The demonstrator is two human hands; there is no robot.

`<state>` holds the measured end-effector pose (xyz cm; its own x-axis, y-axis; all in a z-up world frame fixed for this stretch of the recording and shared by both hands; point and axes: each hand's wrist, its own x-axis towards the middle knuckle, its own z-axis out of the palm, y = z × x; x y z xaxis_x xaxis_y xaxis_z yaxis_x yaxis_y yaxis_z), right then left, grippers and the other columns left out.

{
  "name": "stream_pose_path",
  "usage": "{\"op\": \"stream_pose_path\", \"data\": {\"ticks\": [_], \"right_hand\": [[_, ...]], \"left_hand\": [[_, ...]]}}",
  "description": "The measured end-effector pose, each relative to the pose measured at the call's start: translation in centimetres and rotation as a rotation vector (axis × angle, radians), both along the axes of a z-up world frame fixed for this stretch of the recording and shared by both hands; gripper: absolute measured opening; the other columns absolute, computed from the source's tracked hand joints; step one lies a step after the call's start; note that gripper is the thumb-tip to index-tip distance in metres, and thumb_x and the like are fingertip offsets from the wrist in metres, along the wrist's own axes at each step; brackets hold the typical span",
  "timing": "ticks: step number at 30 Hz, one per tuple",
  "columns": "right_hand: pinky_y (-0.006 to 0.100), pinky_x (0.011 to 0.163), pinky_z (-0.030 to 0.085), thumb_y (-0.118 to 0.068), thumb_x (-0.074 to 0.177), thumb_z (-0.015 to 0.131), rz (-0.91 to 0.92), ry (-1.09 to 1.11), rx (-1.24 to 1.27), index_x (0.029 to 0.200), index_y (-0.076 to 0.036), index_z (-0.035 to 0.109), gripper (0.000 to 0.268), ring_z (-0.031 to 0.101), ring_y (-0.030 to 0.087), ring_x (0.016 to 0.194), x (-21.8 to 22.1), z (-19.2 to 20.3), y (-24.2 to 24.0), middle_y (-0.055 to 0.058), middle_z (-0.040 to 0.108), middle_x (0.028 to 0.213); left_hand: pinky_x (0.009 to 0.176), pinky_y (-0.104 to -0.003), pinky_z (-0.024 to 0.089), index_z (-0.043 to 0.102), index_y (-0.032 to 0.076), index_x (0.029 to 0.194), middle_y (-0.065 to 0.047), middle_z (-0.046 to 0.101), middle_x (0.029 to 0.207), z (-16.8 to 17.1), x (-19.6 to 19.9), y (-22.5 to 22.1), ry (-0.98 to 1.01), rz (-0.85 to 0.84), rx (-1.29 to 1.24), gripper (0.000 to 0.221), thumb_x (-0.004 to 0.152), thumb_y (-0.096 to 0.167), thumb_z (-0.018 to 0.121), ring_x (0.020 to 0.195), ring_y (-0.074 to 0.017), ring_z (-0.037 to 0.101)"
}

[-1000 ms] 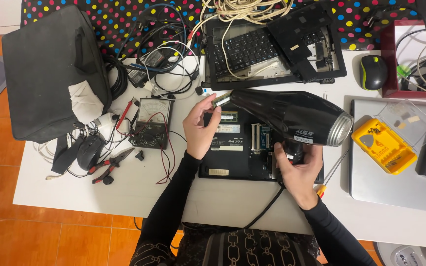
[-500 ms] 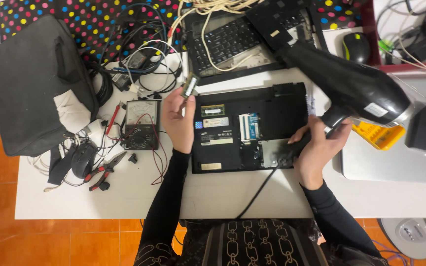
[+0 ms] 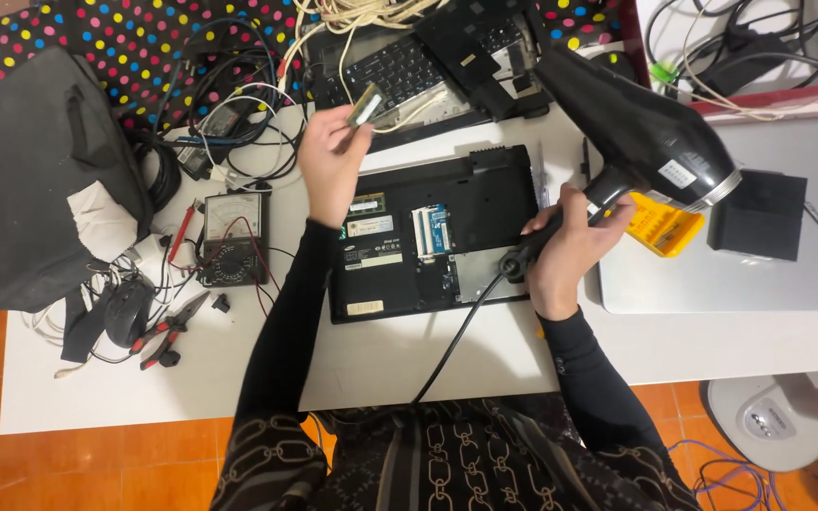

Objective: The recorder is repairing a laptop, using a hair dryer to apply heat to the RAM area and motherboard.

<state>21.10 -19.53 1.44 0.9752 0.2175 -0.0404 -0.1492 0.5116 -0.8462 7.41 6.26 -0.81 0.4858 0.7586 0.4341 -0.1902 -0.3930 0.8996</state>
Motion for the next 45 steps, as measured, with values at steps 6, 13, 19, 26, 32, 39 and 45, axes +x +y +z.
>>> {"op": "stream_pose_path", "data": {"ticks": [6,13,19,26,32,39,45], "right_hand": [[0.034,0.047,0.050,-0.002,0.097,0.062,0.004,0.021,0.050,0.125,-0.006,0.035,0.039,0.055,0.019,0.053,0.1,-0.1,-0.2,0.011,0.056,0.091],[0.032,0.047,0.051,-0.003,0.097,0.062,0.019,0.020,0.042,0.124,-0.009,0.032,0.041,0.055,0.018,0.053,0.2,-0.1,-0.3,0.011,0.056,0.090],[0.032,0.048,0.052,-0.004,0.097,0.063,0.045,0.054,0.033,0.123,-0.009,0.031,0.041,0.056,0.018,0.053,0.2,-0.4,-0.3,0.012,0.056,0.089],[0.033,0.048,0.051,-0.003,0.097,0.062,0.041,0.050,0.020,0.126,-0.008,0.032,0.042,0.055,0.019,0.053,0.3,-0.1,-0.3,0.011,0.056,0.090],[0.034,0.050,0.051,-0.001,0.100,0.061,0.085,0.007,0.022,0.124,-0.007,0.034,0.037,0.053,0.019,0.054,-0.3,0.3,-0.4,0.012,0.055,0.094],[0.033,0.049,0.051,-0.001,0.099,0.060,0.123,-0.039,-0.047,0.124,-0.008,0.035,0.037,0.054,0.019,0.054,-1.0,0.9,-0.2,0.011,0.056,0.095],[0.035,0.050,0.051,0.001,0.102,0.060,0.188,-0.072,-0.078,0.125,-0.007,0.034,0.035,0.054,0.019,0.055,-1.7,1.0,-0.3,0.012,0.056,0.095]], "left_hand": [[0.082,-0.026,0.059,0.063,-0.004,0.117,-0.011,0.072,0.104,-3.1,4.8,4.3,0.200,0.033,-0.023,0.034,0.088,0.004,0.080,0.095,-0.0153,0.074],[0.080,-0.026,0.059,0.065,-0.002,0.115,-0.012,0.073,0.098,-3.2,7.3,6.1,0.306,0.021,0.122,0.034,0.086,0.004,0.080,0.090,-0.0154,0.075],[0.067,-0.031,0.056,0.065,-0.001,0.119,-0.013,0.071,0.099,-1.2,6.1,6.3,0.517,0.110,0.290,0.042,0.083,0.009,0.082,0.072,-0.0192,0.068],[0.080,-0.032,0.052,0.070,0.007,0.125,-0.011,0.065,0.117,5.0,-2.0,3.7,0.581,-0.125,0.536,0.039,0.091,0.021,0.084,0.095,-0.0214,0.062],[0.103,-0.043,0.035,0.073,0.013,0.119,-0.006,0.063,0.121,6.0,-8.0,-0.1,0.782,-0.185,0.625,0.053,0.080,0.044,0.088,0.117,-0.0265,0.054],[0.109,-0.044,0.029,0.079,0.020,0.112,-0.005,0.059,0.128,2.9,-9.8,0.0,0.746,-0.161,0.609,0.040,0.081,0.044,0.086,0.127,-0.0295,0.045],[0.107,-0.043,0.030,0.082,0.019,0.101,-0.001,0.064,0.133,1.6,-9.9,-0.2,0.659,-0.043,0.671,0.028,0.082,0.039,0.087,0.130,-0.0274,0.047]]}}
